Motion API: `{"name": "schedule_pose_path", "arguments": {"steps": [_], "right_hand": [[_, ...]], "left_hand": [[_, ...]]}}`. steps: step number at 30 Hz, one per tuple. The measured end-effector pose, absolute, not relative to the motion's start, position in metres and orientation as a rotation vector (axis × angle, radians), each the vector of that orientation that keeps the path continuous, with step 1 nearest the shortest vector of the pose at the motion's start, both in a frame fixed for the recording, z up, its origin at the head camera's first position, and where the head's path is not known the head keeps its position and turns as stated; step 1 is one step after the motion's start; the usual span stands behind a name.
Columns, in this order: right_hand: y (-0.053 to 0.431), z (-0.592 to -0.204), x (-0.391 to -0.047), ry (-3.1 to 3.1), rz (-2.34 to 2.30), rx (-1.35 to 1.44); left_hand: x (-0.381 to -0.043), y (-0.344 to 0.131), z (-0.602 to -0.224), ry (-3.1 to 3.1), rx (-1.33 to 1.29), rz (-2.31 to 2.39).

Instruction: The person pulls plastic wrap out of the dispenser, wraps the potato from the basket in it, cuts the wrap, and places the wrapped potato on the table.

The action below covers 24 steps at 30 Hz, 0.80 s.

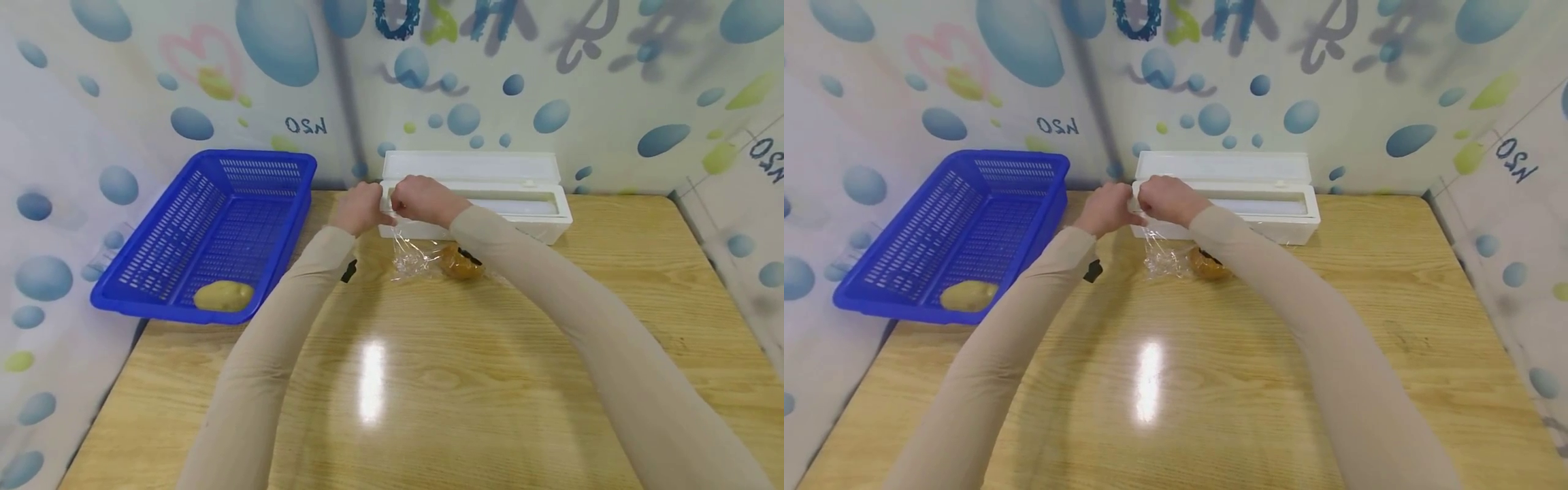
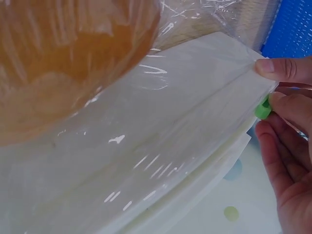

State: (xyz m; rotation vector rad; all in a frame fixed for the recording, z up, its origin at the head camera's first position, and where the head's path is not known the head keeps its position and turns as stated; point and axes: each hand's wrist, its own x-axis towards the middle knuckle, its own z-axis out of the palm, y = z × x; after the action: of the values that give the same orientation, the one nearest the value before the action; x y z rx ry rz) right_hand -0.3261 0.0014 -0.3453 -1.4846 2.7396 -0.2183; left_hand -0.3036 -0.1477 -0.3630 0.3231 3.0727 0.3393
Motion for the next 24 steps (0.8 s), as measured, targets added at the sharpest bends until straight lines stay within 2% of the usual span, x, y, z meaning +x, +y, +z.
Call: {"name": "schedule_pose_path", "arguments": {"steps": [9,24], "right_hand": [[0.011,-0.345,-0.326,2.736,-0.236,-1.423],[0.079,-0.356,-0.325,2.788,-0.284,-1.422]], "left_hand": [[-0.303,-0.149,-0.362,3.06,0.31,0.337],[-0.307,-0.145,-0.361,3.023,0.319,0.348]]}}
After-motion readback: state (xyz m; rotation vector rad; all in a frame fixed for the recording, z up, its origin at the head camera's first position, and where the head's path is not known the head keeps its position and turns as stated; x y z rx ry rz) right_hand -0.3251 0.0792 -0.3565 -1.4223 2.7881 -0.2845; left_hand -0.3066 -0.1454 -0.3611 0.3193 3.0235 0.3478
